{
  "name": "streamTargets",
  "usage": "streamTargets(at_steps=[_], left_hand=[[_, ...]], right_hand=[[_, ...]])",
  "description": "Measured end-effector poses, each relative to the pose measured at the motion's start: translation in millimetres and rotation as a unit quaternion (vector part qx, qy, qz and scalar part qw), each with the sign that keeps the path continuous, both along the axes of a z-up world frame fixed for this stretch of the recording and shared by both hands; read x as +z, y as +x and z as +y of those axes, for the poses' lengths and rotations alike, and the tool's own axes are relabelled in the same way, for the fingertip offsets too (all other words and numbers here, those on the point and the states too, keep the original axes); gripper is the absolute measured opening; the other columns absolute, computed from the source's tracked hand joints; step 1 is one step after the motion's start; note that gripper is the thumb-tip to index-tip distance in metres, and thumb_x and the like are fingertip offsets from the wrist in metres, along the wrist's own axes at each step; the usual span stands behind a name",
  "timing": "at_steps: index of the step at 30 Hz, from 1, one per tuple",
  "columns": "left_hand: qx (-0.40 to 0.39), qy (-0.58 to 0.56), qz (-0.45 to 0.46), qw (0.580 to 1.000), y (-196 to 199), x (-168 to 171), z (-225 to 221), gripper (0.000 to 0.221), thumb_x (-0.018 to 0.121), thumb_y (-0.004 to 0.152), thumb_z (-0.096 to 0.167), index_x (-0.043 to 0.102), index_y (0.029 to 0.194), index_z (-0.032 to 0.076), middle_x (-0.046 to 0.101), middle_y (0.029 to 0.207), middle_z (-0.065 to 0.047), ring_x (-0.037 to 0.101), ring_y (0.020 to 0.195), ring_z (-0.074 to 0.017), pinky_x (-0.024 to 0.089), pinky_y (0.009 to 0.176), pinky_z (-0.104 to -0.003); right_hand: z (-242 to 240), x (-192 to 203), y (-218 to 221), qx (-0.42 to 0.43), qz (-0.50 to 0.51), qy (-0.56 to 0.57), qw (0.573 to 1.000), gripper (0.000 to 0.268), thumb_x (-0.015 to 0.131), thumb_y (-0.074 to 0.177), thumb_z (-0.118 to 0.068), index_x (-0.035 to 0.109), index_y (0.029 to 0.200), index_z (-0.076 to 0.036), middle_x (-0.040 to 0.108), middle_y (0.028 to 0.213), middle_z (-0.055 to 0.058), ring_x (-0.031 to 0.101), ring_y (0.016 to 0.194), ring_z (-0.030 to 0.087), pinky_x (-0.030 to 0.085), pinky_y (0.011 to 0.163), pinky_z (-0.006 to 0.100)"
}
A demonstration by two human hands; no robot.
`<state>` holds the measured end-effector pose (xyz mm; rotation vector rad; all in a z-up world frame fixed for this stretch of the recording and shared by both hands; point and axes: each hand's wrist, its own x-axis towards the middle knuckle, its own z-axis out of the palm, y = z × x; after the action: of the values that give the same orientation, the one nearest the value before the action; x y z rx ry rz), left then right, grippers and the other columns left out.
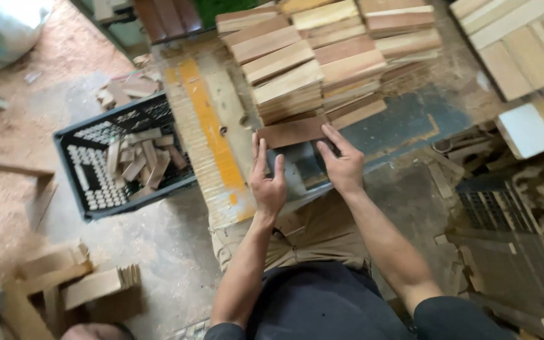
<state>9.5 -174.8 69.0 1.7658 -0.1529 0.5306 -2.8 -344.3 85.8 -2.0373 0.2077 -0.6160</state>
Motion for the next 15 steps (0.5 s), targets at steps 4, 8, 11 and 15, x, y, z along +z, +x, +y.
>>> streamTargets(at_steps=[4, 8, 11, 15], left_hand=[[0.053, -0.027, -0.02, 0.998, -3.3, 2.1, 43.6, 0.045, 0.076, 0.093, 0.006, 0.064, 0.136, 0.0, 0.057, 0.146, -0.023, 0.058, 0.133, -0.0369, 0.05, 0.11, -0.045], [0.083, -0.106, -0.029, 0.99, -3.7, -7.8, 96.4, 0.031, 0.074, 0.094, 0.0, 0.069, 0.124, -0.006, 0.061, 0.134, -0.023, 0.065, 0.12, -0.0352, 0.059, 0.098, -0.04], [0.122, -0.094, -0.028, 0.988, -13.7, -18.8, 132.0, 0.028, 0.077, 0.092, 0.0, 0.071, 0.119, -0.006, 0.063, 0.128, -0.022, 0.067, 0.116, -0.0337, 0.061, 0.094, -0.037], [0.187, -0.054, 0.006, 0.981, -21.0, -40.7, 169.5, 0.03, 0.084, 0.087, 0.007, 0.075, 0.116, 0.002, 0.066, 0.125, -0.014, 0.068, 0.116, -0.0259, 0.059, 0.094, -0.031]], right_hand=[[28.0, -2.9, 6.7, 0.065, -0.023, 0.122, 0.99, 0.029, 0.082, 0.089, -0.001, 0.075, 0.118, -0.003, 0.071, 0.125, 0.015, 0.071, 0.11, 0.026, 0.062, 0.086, 0.031], [67.6, -6.9, 20.6, 0.174, -0.023, 0.166, 0.97, 0.024, 0.082, 0.087, 0.001, 0.076, 0.11, 0.002, 0.06, 0.138, 0.019, 0.065, 0.119, 0.033, 0.061, 0.092, 0.032], [99.5, -8.9, 20.8, 0.239, 0.001, 0.134, 0.962, 0.022, 0.083, 0.084, 0.002, 0.076, 0.105, 0.003, 0.056, 0.146, 0.022, 0.067, 0.114, 0.035, 0.061, 0.087, 0.033], [141.0, 10.7, 23.0, 0.287, 0.052, 0.027, 0.956, 0.026, 0.087, 0.082, -0.011, 0.076, 0.104, -0.006, 0.076, 0.091, 0.013, 0.073, 0.073, 0.019, 0.059, 0.062, 0.031]])
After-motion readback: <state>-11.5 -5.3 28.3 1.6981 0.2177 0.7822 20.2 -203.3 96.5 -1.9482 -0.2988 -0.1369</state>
